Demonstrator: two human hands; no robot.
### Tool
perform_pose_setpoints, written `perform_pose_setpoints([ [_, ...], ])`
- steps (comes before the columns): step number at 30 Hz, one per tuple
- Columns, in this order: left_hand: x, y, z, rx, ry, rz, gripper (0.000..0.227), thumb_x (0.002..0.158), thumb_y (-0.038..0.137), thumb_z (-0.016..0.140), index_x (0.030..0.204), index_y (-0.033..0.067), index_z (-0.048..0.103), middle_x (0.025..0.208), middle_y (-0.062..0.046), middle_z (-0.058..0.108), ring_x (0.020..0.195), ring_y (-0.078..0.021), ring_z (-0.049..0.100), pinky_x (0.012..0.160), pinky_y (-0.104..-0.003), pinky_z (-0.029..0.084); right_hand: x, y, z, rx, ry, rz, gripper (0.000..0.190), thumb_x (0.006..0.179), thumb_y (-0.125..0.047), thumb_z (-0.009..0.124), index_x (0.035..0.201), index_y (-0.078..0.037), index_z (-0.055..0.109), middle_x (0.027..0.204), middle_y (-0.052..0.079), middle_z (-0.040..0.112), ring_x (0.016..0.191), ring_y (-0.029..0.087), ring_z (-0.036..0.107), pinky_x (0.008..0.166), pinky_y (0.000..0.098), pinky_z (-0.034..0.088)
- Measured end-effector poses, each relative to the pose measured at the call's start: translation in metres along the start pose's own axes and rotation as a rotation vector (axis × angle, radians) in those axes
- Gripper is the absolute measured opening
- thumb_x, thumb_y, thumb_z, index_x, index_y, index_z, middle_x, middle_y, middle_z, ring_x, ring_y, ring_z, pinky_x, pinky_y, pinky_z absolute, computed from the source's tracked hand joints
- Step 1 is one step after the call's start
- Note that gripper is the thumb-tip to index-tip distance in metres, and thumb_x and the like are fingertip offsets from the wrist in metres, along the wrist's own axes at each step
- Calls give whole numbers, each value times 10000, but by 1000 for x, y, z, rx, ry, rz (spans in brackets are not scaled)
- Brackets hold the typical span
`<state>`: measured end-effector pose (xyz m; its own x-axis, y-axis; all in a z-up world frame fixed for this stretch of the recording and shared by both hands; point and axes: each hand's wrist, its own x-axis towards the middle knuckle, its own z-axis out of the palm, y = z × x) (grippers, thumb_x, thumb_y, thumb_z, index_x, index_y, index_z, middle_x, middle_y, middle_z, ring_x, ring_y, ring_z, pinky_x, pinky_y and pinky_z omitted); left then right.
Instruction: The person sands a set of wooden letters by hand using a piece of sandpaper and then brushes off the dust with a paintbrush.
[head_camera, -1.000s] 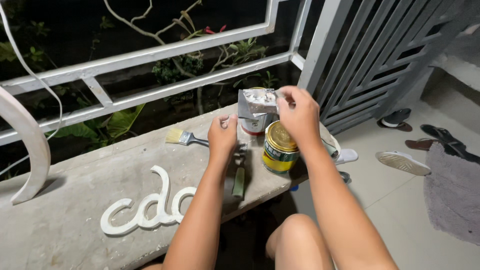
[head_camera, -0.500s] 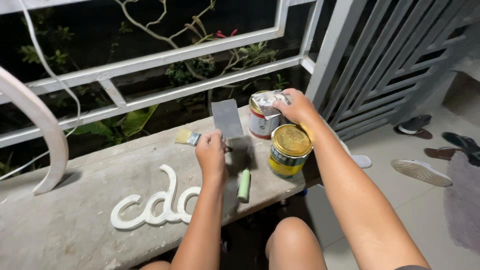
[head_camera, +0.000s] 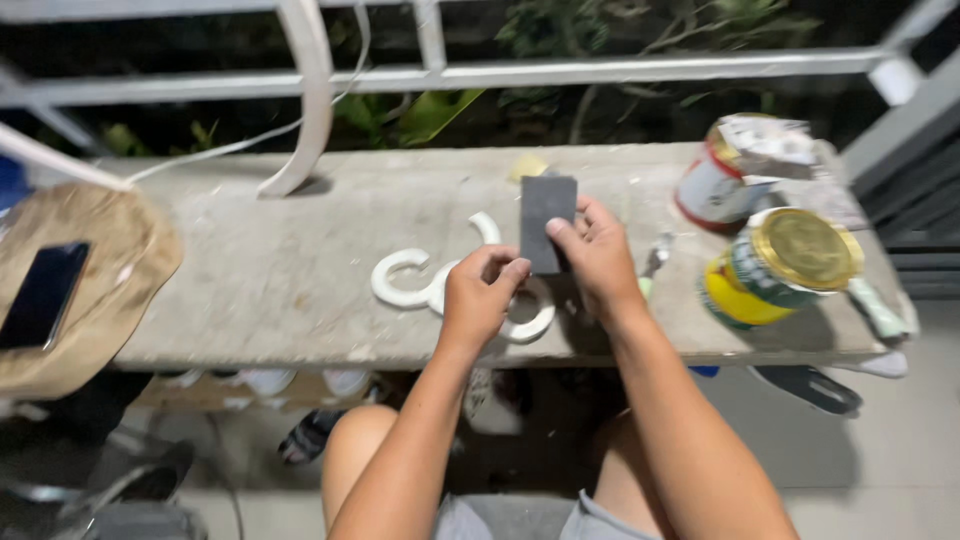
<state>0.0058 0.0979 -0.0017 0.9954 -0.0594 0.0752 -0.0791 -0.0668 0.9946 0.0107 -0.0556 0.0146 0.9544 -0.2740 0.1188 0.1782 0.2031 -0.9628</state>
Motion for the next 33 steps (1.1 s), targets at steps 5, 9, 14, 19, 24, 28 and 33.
perform_pose_setpoints([
  [5,0,-18,-77,389,146,238,112,924,177,720,1010,144,782,864,-76,782,865,-256,754,775,-357,586,19,34,-8,-183,17,-48,333,926,-17,567,1247,-88,621,850,46,633,730,151,622,641,300,559],
  [9,-4,-22,-116,665,227,517,153,861,144,784,1007,101,766,938,-68,753,925,-281,711,876,-380,552,9,13,-6,-340,-7,-106,577,942,10,480,1489,-142,371,853,6,464,686,103,461,575,216,402],
  [14,-17,-15,-120,681,64,518,335,796,165,833,1108,73,750,1127,-144,699,1156,-360,610,998,-470,481,12,0,-6,31,-139,92,469,982,-307,517,1440,-247,435,852,8,473,585,81,402,479,184,313],
  [19,-33,2,-94,696,-151,451,449,853,247,802,1241,56,681,1306,-231,607,1319,-411,495,1113,-579,369,10,0,-8,761,-414,475,551,949,-533,605,1204,-52,523,1050,70,512,744,122,448,558,197,400],
  [24,-29,-5,-71,809,-263,518,922,635,521,906,1396,128,565,1453,-261,464,1396,-501,389,1129,-653,289,4,3,1,735,-375,616,605,947,-511,567,1300,-23,621,1186,285,642,871,372,571,664,440,524],
  [28,-25,3,-63,885,-296,489,913,575,616,891,1310,145,625,1459,-277,469,1389,-532,380,1122,-674,265,0,1,-2,738,-395,614,629,947,-534,566,1336,-41,611,1249,265,637,882,365,566,674,436,528],
  [33,-22,-8,-58,942,-222,462,864,554,624,891,1253,166,675,1339,-212,521,1334,-494,396,1120,-663,244,-6,-5,-1,650,-297,544,607,918,-567,609,1268,-72,641,1204,222,689,852,361,621,622,376,552],
])
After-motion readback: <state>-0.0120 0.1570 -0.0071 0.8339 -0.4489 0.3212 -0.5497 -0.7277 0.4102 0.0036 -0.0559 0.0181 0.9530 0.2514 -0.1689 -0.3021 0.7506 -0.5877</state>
